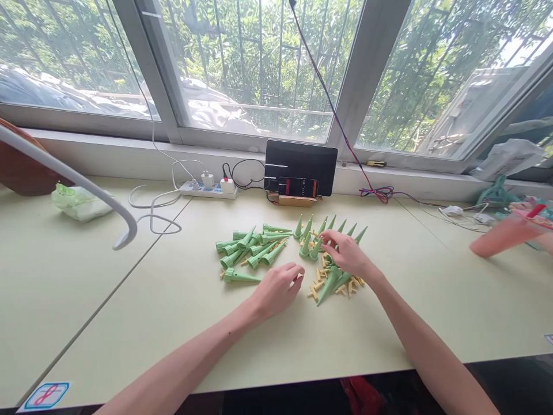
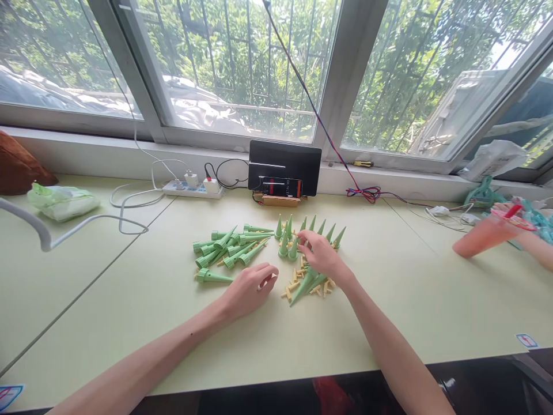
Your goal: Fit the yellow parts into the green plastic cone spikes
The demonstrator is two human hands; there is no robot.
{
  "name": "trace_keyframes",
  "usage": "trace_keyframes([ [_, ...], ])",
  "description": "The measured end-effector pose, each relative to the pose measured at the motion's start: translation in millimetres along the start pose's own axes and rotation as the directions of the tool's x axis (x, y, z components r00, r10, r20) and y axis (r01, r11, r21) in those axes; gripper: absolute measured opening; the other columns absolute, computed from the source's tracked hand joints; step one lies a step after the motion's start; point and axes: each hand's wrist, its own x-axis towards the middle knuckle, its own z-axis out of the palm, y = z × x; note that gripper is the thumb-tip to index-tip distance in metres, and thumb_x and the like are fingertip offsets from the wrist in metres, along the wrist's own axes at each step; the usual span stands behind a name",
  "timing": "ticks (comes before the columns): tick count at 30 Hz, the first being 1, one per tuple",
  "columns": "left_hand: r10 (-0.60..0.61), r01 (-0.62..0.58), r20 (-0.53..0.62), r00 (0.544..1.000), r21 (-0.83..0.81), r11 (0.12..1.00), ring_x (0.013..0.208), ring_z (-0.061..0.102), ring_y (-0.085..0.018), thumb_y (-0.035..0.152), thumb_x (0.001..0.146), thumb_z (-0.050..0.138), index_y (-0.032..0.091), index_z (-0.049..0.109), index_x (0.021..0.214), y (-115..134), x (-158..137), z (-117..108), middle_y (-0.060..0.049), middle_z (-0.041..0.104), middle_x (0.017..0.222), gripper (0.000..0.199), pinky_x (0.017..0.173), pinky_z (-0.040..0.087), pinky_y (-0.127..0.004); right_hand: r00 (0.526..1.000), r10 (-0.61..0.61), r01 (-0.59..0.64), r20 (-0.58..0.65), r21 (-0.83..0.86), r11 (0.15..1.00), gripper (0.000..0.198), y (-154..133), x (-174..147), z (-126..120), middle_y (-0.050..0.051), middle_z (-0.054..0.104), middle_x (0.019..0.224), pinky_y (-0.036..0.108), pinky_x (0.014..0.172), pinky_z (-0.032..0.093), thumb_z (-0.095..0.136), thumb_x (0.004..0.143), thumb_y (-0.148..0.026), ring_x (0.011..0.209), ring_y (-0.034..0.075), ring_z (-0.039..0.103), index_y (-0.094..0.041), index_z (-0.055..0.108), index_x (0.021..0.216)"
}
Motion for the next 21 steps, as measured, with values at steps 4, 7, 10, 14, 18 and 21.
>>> trace_keyframes([
  [4, -0.004, 0.004, 0.007, 1.0, 0.0, 1.0, 0.06, 0.049, -0.011, 0.012, 0.093, 0.041, 0.018, 0.058, 0.083, 0.4, -0.2, -0.3, -0.001, 0.059, 0.077, 0.02, 0.057, 0.036, -0.022, 0.998, 0.052, -0.054, -0.027, -0.108, 0.993, 0.018, 7.3, -4.4, -1.8, 0.004, 0.064, 0.092, 0.028, 0.071, 0.045, 0.048, 0.093, -0.021, 0.077, 0.016, 0.058, -0.02, 0.06, 0.106],
  [7, -0.007, 0.007, 0.011, 1.0, -0.001, 1.0, 0.059, 0.048, -0.01, 0.013, 0.093, 0.041, 0.018, 0.057, 0.082, 0.8, -0.2, -0.6, 0.0, 0.058, 0.076, 0.02, 0.057, 0.036, -0.023, 0.997, 0.082, -0.075, 0.015, -0.262, 0.962, 0.022, 12.2, -4.5, 0.5, 0.006, 0.062, 0.093, 0.028, 0.07, 0.043, 0.046, 0.094, -0.02, 0.078, 0.017, 0.058, -0.02, 0.067, 0.099],
  [10, -0.01, 0.01, 0.01, 1.0, -0.001, 1.0, 0.059, 0.047, -0.011, 0.013, 0.092, 0.041, 0.018, 0.057, 0.081, 1.2, -0.2, -1.0, 0.0, 0.058, 0.075, 0.02, 0.057, 0.035, -0.023, 0.992, 0.105, -0.073, 0.071, -0.355, 0.932, 0.028, 14.7, -4.2, 5.2, 0.006, 0.06, 0.092, 0.027, 0.067, 0.041, 0.043, 0.096, -0.019, 0.078, 0.017, 0.057, -0.022, 0.071, 0.098],
  [14, -0.009, 0.009, 0.015, 1.0, 0.005, 1.0, 0.059, 0.047, -0.011, 0.012, 0.092, 0.041, 0.018, 0.057, 0.081, 1.4, -0.1, -0.9, -0.001, 0.058, 0.075, 0.021, 0.057, 0.034, -0.023, 0.993, 0.089, -0.057, 0.076, -0.354, 0.933, 0.033, 17.2, -2.8, 12.2, 0.005, 0.057, 0.087, 0.028, 0.07, 0.041, 0.041, 0.096, -0.018, 0.079, 0.017, 0.057, -0.022, 0.073, 0.094],
  [18, -0.004, 0.004, 0.025, 1.0, 0.004, 1.0, 0.058, 0.046, -0.011, 0.012, 0.092, 0.041, 0.018, 0.059, 0.081, 1.1, 0.1, -0.1, -0.001, 0.058, 0.074, 0.022, 0.056, 0.035, -0.024, 0.995, 0.1, -0.092, 0.01, -0.323, 0.942, 0.031, 21.3, 1.5, 18.0, 0.005, 0.058, 0.084, 0.029, 0.073, 0.043, 0.044, 0.094, -0.018, 0.079, 0.018, 0.057, -0.021, 0.074, 0.092],
  [21, 0.003, -0.003, 0.027, 1.0, -0.001, 1.0, 0.058, 0.047, -0.011, 0.012, 0.092, 0.041, 0.018, 0.059, 0.082, 0.8, 0.1, 0.3, -0.001, 0.059, 0.075, 0.022, 0.056, 0.035, -0.024, 0.994, 0.109, -0.112, -0.028, -0.298, 0.948, 0.028, 22.8, 5.3, 20.2, 0.005, 0.061, 0.082, 0.03, 0.075, 0.044, 0.048, 0.092, -0.019, 0.078, 0.019, 0.058, -0.019, 0.075, 0.086],
])
